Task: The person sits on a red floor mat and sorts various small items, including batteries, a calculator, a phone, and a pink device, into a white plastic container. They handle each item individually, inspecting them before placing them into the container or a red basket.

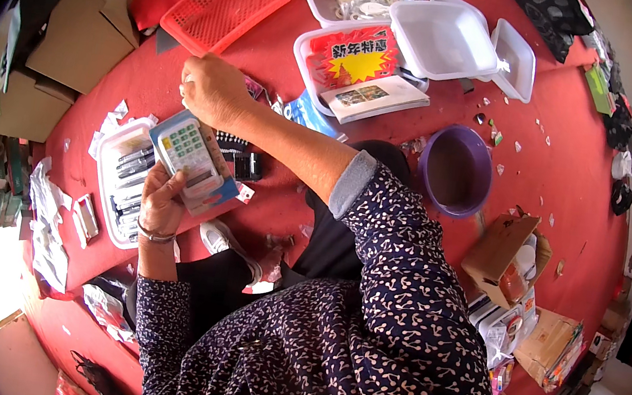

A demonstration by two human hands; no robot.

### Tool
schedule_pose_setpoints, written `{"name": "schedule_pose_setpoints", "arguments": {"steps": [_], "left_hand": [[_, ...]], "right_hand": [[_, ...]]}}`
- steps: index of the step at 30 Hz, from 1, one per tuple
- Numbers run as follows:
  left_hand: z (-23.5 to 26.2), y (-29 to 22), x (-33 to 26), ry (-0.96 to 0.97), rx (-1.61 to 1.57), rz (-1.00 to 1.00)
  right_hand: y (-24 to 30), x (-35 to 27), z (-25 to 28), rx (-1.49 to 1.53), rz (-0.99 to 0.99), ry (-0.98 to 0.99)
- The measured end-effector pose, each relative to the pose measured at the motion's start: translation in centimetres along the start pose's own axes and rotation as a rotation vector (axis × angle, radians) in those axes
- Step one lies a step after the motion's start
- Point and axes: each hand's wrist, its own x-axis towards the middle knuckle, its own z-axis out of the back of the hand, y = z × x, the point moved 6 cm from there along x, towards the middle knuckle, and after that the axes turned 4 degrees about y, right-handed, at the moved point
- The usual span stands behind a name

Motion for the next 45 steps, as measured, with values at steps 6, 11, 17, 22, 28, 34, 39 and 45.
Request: {"name": "schedule_pose_setpoints", "arguments": {"steps": [6,11,17,22,28,34,39,45], "left_hand": [[0.9,0.2,0.6,-0.037,-0.069,-0.046],[0.8,-0.5,0.2,-0.046,-0.142,-0.092],[-0.6,-0.4,-0.3,0.175,-0.067,-0.011],[0.2,-0.8,-0.7,0.094,-0.2,-0.103],[2.1,0.0,0.9,-0.037,-0.312,-0.169],[6.0,-0.6,0.9,-0.2,-0.525,-0.352],[6.4,-0.5,1.4,-0.26,-0.652,-0.475],[4.5,-1.1,0.8,-0.17,-0.574,-0.453]], "right_hand": [[1.8,-0.8,-1.1,-0.155,0.086,-0.028],[4.3,-1.7,-1.8,-0.329,0.363,-0.028],[-1.4,1.6,2.2,-0.059,0.01,-0.186],[-0.5,1.3,3.6,0.227,-0.293,-0.146],[2.5,-1.5,-1.2,-0.067,-0.011,0.246],[3.2,-2.2,-1.0,0.129,-0.14,0.82],[-2.0,-2.9,-2.3,0.829,-0.707,0.332],[-0.7,-3.8,-5.3,1.024,-0.783,0.476]]}}
